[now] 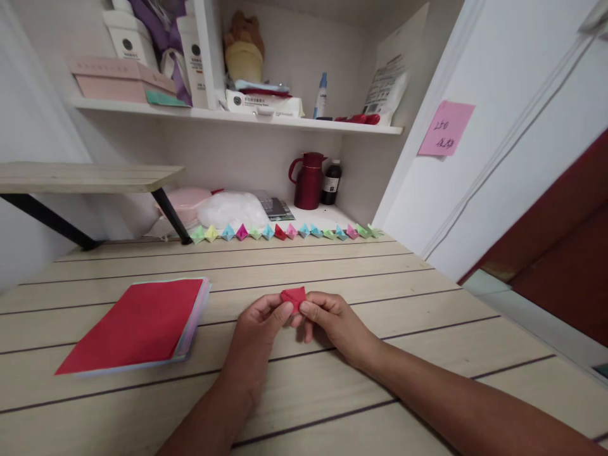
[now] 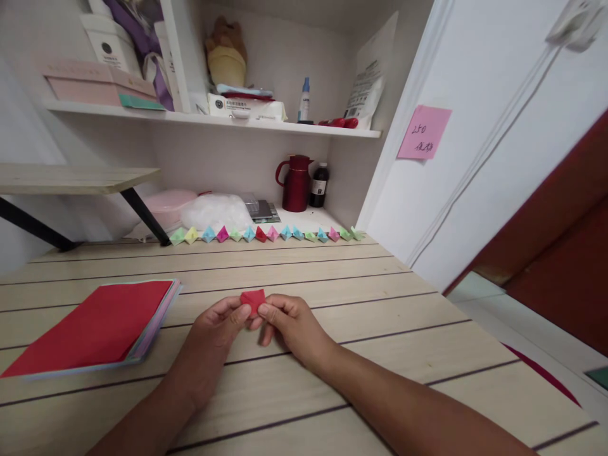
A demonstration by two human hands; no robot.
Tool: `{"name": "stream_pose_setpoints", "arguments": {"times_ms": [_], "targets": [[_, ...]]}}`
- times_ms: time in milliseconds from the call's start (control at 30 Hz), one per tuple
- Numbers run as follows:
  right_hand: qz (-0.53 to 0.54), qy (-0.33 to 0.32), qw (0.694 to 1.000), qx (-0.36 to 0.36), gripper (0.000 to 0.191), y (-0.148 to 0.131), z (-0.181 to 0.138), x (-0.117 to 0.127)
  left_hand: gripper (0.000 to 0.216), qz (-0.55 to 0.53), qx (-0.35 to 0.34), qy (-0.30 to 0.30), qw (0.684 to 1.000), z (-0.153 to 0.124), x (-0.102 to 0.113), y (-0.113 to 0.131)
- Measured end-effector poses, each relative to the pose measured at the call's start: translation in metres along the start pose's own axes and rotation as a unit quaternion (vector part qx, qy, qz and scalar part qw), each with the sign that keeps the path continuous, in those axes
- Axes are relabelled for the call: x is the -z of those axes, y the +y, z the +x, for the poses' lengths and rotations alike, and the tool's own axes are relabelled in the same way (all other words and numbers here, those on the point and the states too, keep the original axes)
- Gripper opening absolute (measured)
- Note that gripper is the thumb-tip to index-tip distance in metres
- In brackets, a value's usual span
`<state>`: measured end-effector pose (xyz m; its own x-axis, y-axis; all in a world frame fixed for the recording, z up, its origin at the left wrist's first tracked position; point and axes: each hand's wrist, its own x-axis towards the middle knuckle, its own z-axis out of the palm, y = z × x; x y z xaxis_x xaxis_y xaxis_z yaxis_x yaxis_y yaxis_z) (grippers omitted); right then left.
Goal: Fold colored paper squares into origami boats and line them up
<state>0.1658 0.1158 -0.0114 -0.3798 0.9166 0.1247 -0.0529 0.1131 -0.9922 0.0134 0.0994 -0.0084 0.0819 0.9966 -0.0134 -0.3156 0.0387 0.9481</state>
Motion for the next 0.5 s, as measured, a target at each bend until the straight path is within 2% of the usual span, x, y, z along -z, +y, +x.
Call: {"name": "stream_pose_setpoints", "arguments": {"times_ms": [100,167,267,300,500], "targets": [[-0.038,-0.008,0.999,-0.004,0.031,-0.002,-0.001,0.005,0.014,0.098,-0.038,0.044,0.994,0.001,0.004,0.0],[-0.102,0.032,0.994,0.027,0.028,-0.003,-0.001,0.013,0.007,0.178,-0.095,0.066,0.977,0.003,0.006,0.001],[-0.194,0.101,0.972,0.089,0.048,-0.004,-0.001,0.026,0.005,0.277,-0.181,0.077,0.94,0.006,0.007,0.0],[-0.218,0.103,0.965,0.102,0.046,-0.005,-0.001,0.029,0.005,0.302,-0.196,0.077,0.93,0.006,0.007,0.0],[-0.275,0.042,0.948,0.156,0.009,-0.012,-0.007,0.024,0.005,0.414,-0.224,0.054,0.881,0.007,0.008,-0.006]]}}
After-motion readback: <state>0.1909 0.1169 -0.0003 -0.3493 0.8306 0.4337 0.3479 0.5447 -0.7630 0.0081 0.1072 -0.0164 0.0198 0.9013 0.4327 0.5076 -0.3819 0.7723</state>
